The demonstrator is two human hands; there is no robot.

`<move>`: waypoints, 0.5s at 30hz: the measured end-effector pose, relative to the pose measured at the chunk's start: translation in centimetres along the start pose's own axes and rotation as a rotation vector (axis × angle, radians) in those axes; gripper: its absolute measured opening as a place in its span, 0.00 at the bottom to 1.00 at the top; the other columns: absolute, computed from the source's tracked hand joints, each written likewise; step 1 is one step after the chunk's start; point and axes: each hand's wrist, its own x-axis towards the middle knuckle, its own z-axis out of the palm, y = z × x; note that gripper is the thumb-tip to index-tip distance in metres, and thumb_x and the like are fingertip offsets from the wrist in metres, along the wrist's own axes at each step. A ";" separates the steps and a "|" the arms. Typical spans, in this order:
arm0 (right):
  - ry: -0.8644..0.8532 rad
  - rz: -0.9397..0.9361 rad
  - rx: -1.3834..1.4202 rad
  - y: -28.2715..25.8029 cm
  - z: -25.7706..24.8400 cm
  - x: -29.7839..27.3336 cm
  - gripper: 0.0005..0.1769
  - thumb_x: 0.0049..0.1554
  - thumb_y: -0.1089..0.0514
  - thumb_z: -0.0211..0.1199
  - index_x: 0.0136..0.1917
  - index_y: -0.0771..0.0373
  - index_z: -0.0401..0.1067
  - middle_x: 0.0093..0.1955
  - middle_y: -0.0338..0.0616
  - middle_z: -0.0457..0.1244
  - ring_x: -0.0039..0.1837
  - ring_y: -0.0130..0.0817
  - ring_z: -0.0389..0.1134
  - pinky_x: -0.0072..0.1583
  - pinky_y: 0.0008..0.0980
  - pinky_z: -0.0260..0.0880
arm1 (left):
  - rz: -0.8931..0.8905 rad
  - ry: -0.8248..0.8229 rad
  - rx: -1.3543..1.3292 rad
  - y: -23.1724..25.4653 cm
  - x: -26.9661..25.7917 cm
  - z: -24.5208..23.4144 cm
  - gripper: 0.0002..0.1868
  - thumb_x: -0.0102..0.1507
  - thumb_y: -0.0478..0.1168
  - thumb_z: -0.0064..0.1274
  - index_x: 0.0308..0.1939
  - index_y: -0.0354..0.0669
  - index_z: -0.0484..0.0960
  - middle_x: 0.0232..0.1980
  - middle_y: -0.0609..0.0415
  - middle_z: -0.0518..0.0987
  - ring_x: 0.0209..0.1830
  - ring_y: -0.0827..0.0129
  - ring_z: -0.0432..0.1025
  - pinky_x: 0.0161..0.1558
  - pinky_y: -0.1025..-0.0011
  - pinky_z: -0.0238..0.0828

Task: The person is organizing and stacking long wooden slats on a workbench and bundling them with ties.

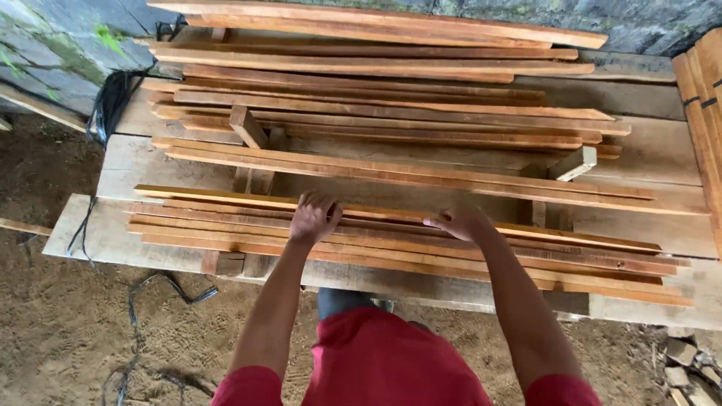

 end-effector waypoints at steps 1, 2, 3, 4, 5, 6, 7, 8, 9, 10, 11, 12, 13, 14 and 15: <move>0.044 0.060 -0.028 -0.9 -0.4 -0.4 0.38 0.56 0.20 0.52 0.28 0.55 0.66 0.26 0.42 0.62 0.32 0.44 0.65 0.49 0.46 0.63 | -0.010 -0.006 -0.043 -0.3 -0.1 0.2 0.09 0.60 0.52 0.58 0.39 0.56 0.86 0.35 0.58 0.84 0.41 0.66 0.81 0.56 0.64 0.70; 0.088 0.125 -0.053 -1.7 -0.6 -1.1 0.40 0.58 0.18 0.49 0.29 0.54 0.65 0.27 0.40 0.64 0.34 0.42 0.67 0.56 0.48 0.66 | -0.017 -0.016 -0.089 -0.4 -0.3 0.4 0.13 0.59 0.55 0.59 0.42 0.56 0.85 0.36 0.57 0.84 0.43 0.65 0.80 0.57 0.63 0.69; 0.092 0.127 -0.050 -1.6 0.0 -1.1 0.40 0.58 0.18 0.49 0.29 0.54 0.65 0.27 0.40 0.64 0.34 0.42 0.67 0.56 0.48 0.66 | -0.012 -0.015 -0.089 -0.6 -0.2 0.4 0.13 0.59 0.55 0.59 0.42 0.56 0.85 0.36 0.57 0.84 0.43 0.65 0.80 0.57 0.63 0.69; 0.181 0.119 -0.107 -1.3 0.7 -1.4 0.30 0.57 0.23 0.55 0.48 0.50 0.69 0.47 0.41 0.66 0.50 0.45 0.69 0.61 0.50 0.67 | -0.032 -0.020 -0.089 -0.6 -0.2 0.5 0.15 0.59 0.56 0.60 0.43 0.55 0.85 0.37 0.57 0.84 0.44 0.64 0.80 0.58 0.61 0.69; 0.269 0.111 -0.164 -1.1 1.5 -1.6 0.35 0.55 0.29 0.60 0.68 0.46 0.73 0.66 0.41 0.69 0.65 0.48 0.71 0.66 0.52 0.68 | -0.052 -0.024 -0.088 -0.5 -0.3 0.5 0.18 0.58 0.58 0.61 0.44 0.55 0.85 0.37 0.56 0.83 0.45 0.62 0.80 0.59 0.60 0.69; 0.269 0.112 -0.158 -0.7 1.6 -1.4 0.35 0.55 0.29 0.60 0.68 0.46 0.73 0.66 0.41 0.69 0.65 0.48 0.71 0.66 0.52 0.68 | -0.049 -0.028 -0.087 -0.4 0.0 0.2 0.18 0.58 0.58 0.61 0.44 0.55 0.85 0.37 0.56 0.83 0.45 0.62 0.80 0.59 0.60 0.69; 0.384 0.005 -0.074 -0.3 1.7 -1.3 0.35 0.51 0.29 0.66 0.65 0.46 0.75 0.62 0.44 0.70 0.62 0.49 0.72 0.64 0.51 0.71 | -0.070 -0.037 -0.103 -0.4 0.3 -0.1 0.18 0.57 0.57 0.62 0.44 0.55 0.85 0.37 0.56 0.83 0.45 0.62 0.80 0.59 0.59 0.69; 0.498 -0.098 0.012 0.1 1.9 -1.4 0.36 0.46 0.29 0.72 0.63 0.45 0.76 0.57 0.46 0.70 0.59 0.50 0.73 0.63 0.50 0.73 | -0.089 -0.048 -0.121 -0.2 0.5 -0.3 0.18 0.56 0.56 0.63 0.44 0.54 0.85 0.37 0.55 0.83 0.44 0.61 0.80 0.60 0.58 0.69; 0.498 -0.092 0.020 0.2 2.2 -1.5 0.36 0.46 0.29 0.72 0.63 0.45 0.76 0.57 0.46 0.70 0.59 0.50 0.73 0.63 0.50 0.73 | -0.083 -0.056 -0.122 0.1 0.2 -0.6 0.18 0.56 0.56 0.63 0.44 0.54 0.85 0.37 0.55 0.83 0.44 0.61 0.80 0.60 0.58 0.69; 0.487 -0.107 0.029 0.2 1.9 -1.2 0.33 0.47 0.30 0.72 0.59 0.48 0.76 0.56 0.47 0.70 0.60 0.52 0.72 0.64 0.54 0.71 | -0.081 -0.049 -0.133 0.1 0.5 -0.9 0.17 0.57 0.55 0.62 0.44 0.52 0.85 0.37 0.54 0.82 0.43 0.59 0.79 0.59 0.58 0.70; 0.476 -0.123 0.038 0.2 1.6 -1.0 0.30 0.48 0.32 0.72 0.56 0.51 0.76 0.55 0.48 0.70 0.60 0.55 0.71 0.66 0.58 0.69 | -0.078 -0.042 -0.144 0.1 0.8 -1.1 0.17 0.58 0.55 0.61 0.44 0.50 0.85 0.37 0.52 0.82 0.42 0.58 0.79 0.58 0.57 0.70; 0.480 -0.121 0.040 0.4 1.9 -1.0 0.30 0.48 0.32 0.72 0.56 0.51 0.76 0.55 0.48 0.70 0.60 0.55 0.71 0.66 0.58 0.69 | -0.073 -0.041 -0.144 0.1 1.0 -1.3 0.17 0.58 0.55 0.61 0.44 0.50 0.85 0.37 0.52 0.82 0.42 0.58 0.79 0.58 0.57 0.70; 0.539 -0.147 -0.051 0.5 2.2 -0.9 0.31 0.52 0.27 0.65 0.54 0.51 0.77 0.53 0.46 0.70 0.60 0.51 0.71 0.66 0.57 0.68 | -0.056 -0.020 -0.086 0.0 1.1 -1.3 0.18 0.57 0.55 0.61 0.44 0.52 0.84 0.38 0.54 0.81 0.43 0.59 0.78 0.59 0.57 0.68; 0.591 -0.169 -0.145 0.9 2.7 -1.2 0.34 0.56 0.22 0.59 0.52 0.51 0.78 0.51 0.43 0.70 0.60 0.47 0.71 0.67 0.55 0.67 | -0.044 -0.002 -0.033 0.2 0.9 -1.2 0.18 0.56 0.56 0.62 0.45 0.54 0.84 0.38 0.55 0.80 0.44 0.60 0.77 0.61 0.56 0.67; 0.589 -0.165 -0.147 1.9 3.5 0.3 0.34 0.56 0.22 0.59 0.52 0.51 0.78 0.51 0.43 0.70 0.60 0.47 0.71 0.67 0.55 0.67 | -0.044 -0.003 -0.038 -0.3 1.0 -0.4 0.18 0.56 0.56 0.62 0.45 0.54 0.84 0.38 0.55 0.80 0.44 0.60 0.77 0.61 0.56 0.67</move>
